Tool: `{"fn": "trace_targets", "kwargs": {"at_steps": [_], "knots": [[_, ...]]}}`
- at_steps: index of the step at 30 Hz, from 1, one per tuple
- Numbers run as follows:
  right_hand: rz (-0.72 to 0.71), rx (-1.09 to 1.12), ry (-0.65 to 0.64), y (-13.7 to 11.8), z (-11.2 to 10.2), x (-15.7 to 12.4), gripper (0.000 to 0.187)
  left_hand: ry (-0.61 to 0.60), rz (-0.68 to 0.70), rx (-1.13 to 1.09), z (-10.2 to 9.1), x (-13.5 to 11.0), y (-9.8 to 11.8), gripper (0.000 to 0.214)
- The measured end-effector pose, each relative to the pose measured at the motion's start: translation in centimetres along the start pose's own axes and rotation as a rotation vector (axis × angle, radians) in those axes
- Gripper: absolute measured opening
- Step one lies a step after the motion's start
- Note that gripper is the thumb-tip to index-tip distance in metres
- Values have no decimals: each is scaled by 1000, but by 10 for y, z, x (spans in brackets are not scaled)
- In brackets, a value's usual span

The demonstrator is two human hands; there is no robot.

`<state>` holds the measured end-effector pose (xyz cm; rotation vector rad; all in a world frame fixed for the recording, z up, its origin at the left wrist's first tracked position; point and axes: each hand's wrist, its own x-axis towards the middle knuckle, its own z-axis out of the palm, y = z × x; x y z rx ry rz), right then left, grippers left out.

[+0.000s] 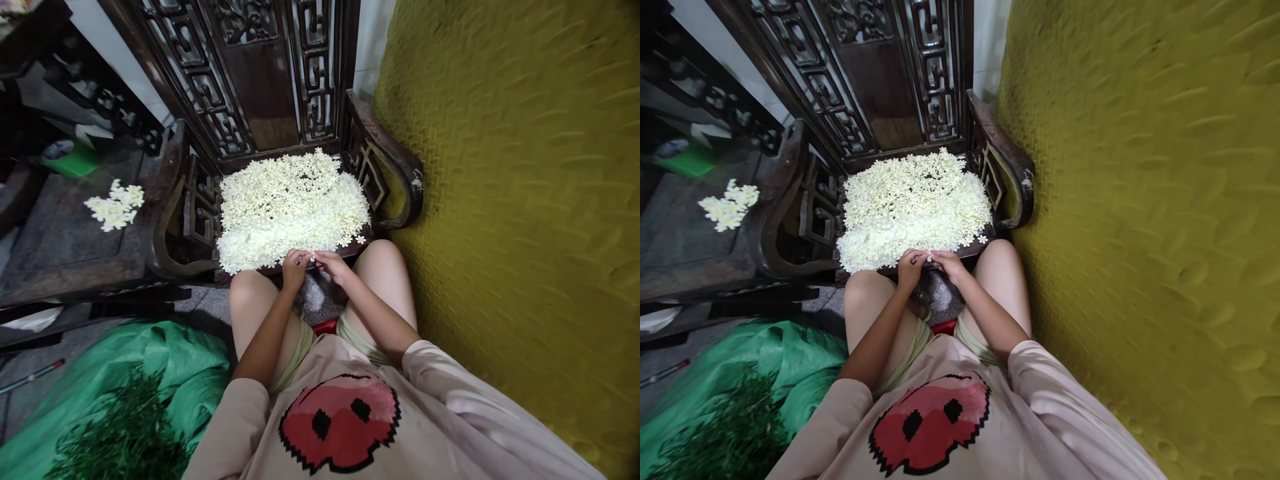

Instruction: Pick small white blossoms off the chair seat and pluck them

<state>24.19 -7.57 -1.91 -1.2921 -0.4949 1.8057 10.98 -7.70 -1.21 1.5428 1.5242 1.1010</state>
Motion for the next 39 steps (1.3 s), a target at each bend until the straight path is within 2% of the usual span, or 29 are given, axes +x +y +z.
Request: {"fn": "trace_targets", "kwargs": {"at_steps": [7, 12, 17, 21, 26, 39], "knots": [[-5, 11, 4, 2, -2, 2, 28, 4, -26, -8, 3, -1, -1, 16], [-68, -45, 39, 0, -1, 0, 29, -37, -63, -59, 1, -1, 2, 17], [-53, -42, 34, -1, -1, -1, 29, -25, -184, -207, 1, 0, 1, 20], [-41, -8, 20, 1, -2, 1, 28, -110, -329, -411, 1, 2, -4, 27], [-35, 9, 11, 0, -2, 2, 30, -170, -452, -448, 0, 5, -10, 37], [-37, -3, 12, 1, -2, 4, 32, -81, -448, -418, 1, 7, -9, 34]]}}
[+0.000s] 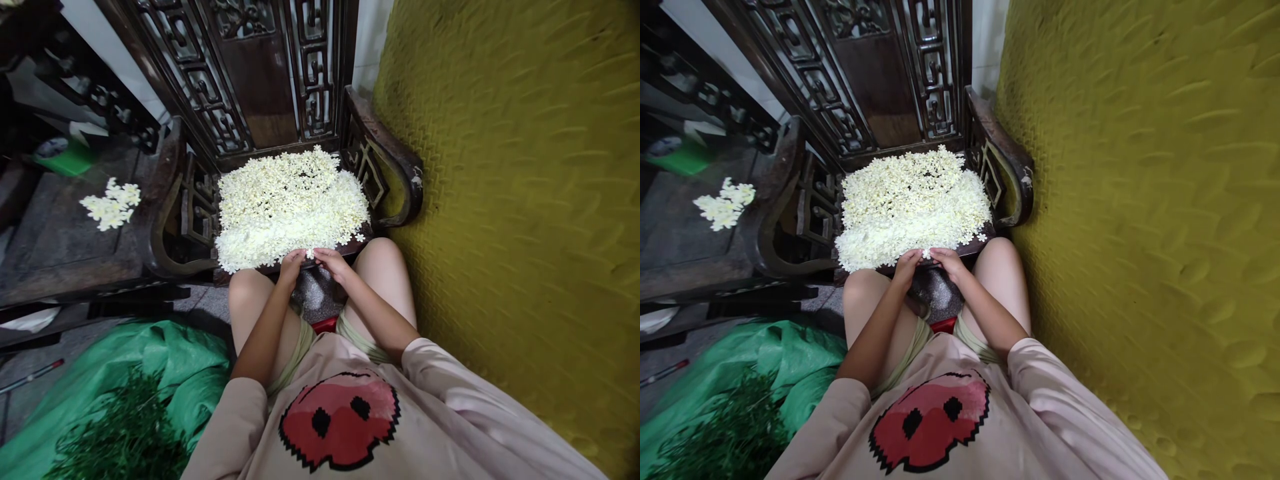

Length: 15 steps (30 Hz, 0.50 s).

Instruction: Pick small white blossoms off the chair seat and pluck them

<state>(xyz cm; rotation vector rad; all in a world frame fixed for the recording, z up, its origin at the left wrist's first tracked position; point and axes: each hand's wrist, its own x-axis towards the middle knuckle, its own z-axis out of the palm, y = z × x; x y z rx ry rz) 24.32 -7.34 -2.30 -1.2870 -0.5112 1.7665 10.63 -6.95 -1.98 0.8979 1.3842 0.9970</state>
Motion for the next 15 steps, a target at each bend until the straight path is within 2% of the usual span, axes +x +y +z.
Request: {"fn": "trace_targets", "kwargs": {"at_steps": [6, 12, 15], "knots": [[22, 3, 20, 0, -1, 2, 30, 92, -7, -111, -3, 3, 1, 32], [24, 10, 39, 2, -2, 3, 25, 284, 10, -204, -20, 18, 6, 32], [32, -2, 50, 1, -1, 2, 23, 324, 1, -265, -26, 23, 6, 32]]}}
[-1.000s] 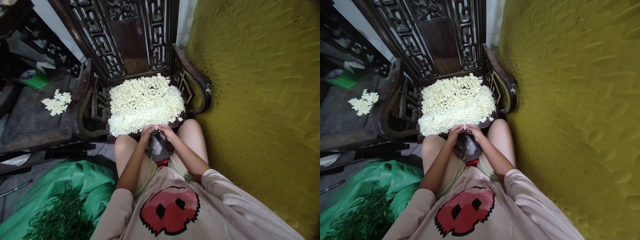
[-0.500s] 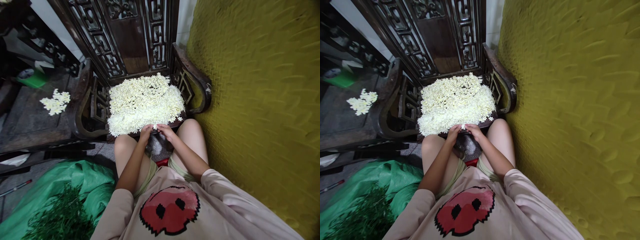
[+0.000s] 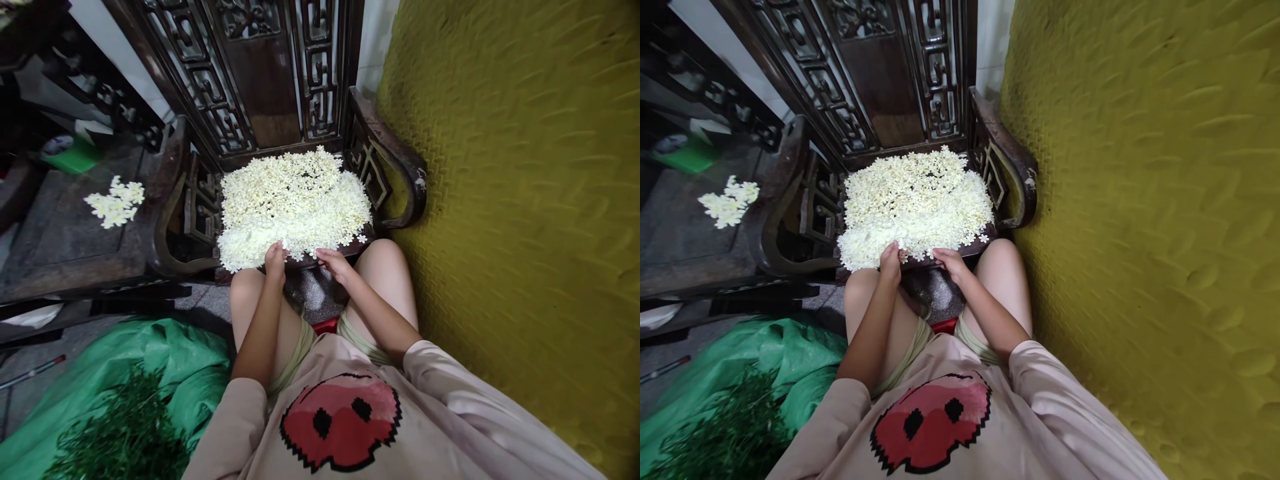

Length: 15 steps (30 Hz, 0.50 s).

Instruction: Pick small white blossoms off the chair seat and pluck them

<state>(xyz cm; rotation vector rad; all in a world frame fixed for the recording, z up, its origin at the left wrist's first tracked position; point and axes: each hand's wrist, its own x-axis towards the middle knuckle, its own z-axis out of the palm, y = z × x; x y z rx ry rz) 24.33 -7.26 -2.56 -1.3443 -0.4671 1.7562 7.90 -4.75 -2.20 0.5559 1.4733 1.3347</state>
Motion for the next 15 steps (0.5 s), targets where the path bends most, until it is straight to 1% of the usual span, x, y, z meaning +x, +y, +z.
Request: {"fn": "trace_targets", "kwargs": {"at_steps": [5, 10, 15], "knots": [[-2, -9, 0, 0, 0, 0, 21, -36, -39, -51, 2, -2, -1, 32], [-3, 2, -7, 0, 0, 1, 22, -94, -32, -2, 5, -10, -4, 33], [-16, 81, -73, -3, 3, -3, 22, -172, -2, 60, 11, -21, -8, 39]]}}
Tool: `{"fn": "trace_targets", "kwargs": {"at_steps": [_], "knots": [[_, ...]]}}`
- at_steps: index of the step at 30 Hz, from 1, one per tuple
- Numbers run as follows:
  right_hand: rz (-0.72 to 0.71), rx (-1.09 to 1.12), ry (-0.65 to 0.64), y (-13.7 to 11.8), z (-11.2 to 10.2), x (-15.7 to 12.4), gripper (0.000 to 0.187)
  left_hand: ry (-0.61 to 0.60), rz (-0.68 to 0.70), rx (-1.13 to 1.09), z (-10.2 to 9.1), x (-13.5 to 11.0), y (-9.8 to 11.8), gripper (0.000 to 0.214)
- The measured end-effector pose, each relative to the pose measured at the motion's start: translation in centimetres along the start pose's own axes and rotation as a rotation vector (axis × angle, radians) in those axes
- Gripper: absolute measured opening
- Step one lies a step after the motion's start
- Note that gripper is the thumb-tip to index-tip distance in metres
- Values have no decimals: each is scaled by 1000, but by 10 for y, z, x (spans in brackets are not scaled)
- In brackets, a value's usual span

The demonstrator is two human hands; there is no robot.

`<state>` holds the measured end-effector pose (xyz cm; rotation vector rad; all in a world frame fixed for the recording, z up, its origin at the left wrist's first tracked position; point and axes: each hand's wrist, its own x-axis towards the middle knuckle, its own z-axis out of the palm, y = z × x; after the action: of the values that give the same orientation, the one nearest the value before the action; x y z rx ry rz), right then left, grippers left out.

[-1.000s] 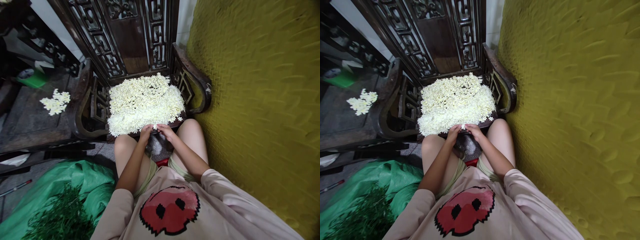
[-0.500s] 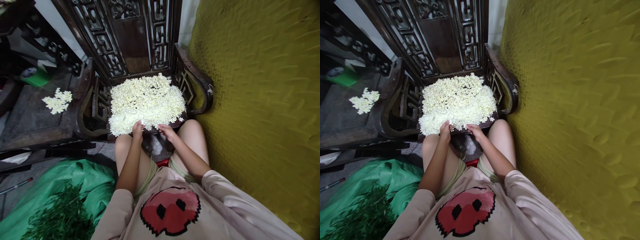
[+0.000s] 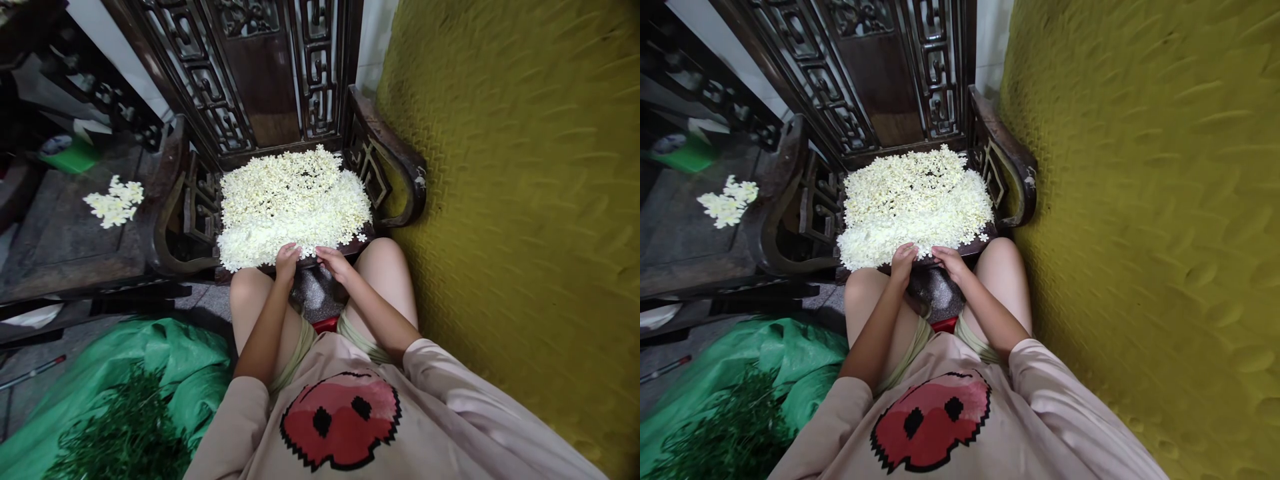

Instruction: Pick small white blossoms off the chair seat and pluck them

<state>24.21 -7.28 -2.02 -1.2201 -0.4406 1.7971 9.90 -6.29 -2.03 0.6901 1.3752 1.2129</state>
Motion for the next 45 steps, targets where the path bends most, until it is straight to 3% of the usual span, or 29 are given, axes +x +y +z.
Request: {"fn": "trace_targets", "kwargs": {"at_steps": [10, 16, 29, 45], "knots": [[-6, 95, -45, -7, 4, -6, 18, 70, 43, 83, 5, -3, -4, 32], [-12, 108, -82, -3, 4, -6, 20, 37, 30, 45, 8, -6, -6, 35], [-104, 66, -18, 1, 6, -4, 26, -94, -191, -140, 8, -7, -3, 40], [-57, 120, -6, -3, 5, -5, 19, -117, -267, -210, 9, -7, -2, 38]]}}
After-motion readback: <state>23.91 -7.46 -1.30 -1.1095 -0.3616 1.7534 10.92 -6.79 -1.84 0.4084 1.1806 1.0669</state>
